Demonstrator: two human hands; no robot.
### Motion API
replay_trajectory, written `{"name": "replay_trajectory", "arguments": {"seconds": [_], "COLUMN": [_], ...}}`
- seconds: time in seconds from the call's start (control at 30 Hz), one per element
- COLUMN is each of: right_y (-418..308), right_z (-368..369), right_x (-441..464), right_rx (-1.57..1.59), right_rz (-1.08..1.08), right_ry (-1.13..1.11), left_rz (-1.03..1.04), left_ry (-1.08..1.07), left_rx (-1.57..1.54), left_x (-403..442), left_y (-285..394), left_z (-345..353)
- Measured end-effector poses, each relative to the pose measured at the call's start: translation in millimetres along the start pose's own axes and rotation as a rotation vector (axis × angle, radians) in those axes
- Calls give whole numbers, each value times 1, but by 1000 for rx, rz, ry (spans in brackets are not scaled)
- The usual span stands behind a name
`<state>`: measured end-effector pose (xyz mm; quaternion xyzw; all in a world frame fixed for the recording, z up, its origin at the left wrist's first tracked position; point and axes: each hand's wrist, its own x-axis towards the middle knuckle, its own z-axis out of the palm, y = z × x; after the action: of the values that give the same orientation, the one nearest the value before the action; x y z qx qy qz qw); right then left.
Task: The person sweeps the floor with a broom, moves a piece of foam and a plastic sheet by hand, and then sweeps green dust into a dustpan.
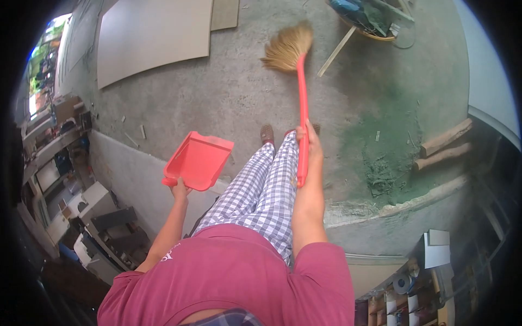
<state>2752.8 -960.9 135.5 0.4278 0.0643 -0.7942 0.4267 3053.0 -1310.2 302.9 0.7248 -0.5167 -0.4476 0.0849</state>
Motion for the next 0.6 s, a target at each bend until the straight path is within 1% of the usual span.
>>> {"name": "replay_trajectory", "arguments": {"seconds": [0.03, 0.1, 0.17, 0.2, 0.27, 0.3, 0.4, 0.47, 0.5, 0.57, 0.6], "right_y": [6, 19, 28, 32, 33, 38, 55, 68, 62, 30, 8], "right_z": [-15, -49, -89, -101, -115, -117, -110, -85, -71, -45, -43], "right_x": [-21, -68, -110, -132, -178, -203, -266, -285, -283, -261, -243], "right_rx": [60, 201, 313, 326, 322, 330, 308, 285, 304, 146, 119], "right_rz": [-24, -85, -94, -109, -256, -273, -268, -229, -237, -169, -57], "right_ry": [-34, 25, 46, 38, 177, 169, 99, 69, 69, 70, -21], "left_rz": [19, 82, 157, 169, 213, 238, 278, 304, 322, 320, 311], "left_ry": [-26, -78, -120, -135, -180, -214, -227, -274, -312, -335, -348], "left_rx": [-9, -2, 2, 11, -38, -46, -11, 50, 93, 149, 188], "left_x": [-4, -2, -7, -9, -14, -13, -15, -26, -32, -47, -56], "left_y": [9, 22, 40, 48, 62, 64, 61, 75, 85, 99, 100], "left_z": [8, 20, 34, 39, 55, 61, 75, 88, 104, 133, 145]}}
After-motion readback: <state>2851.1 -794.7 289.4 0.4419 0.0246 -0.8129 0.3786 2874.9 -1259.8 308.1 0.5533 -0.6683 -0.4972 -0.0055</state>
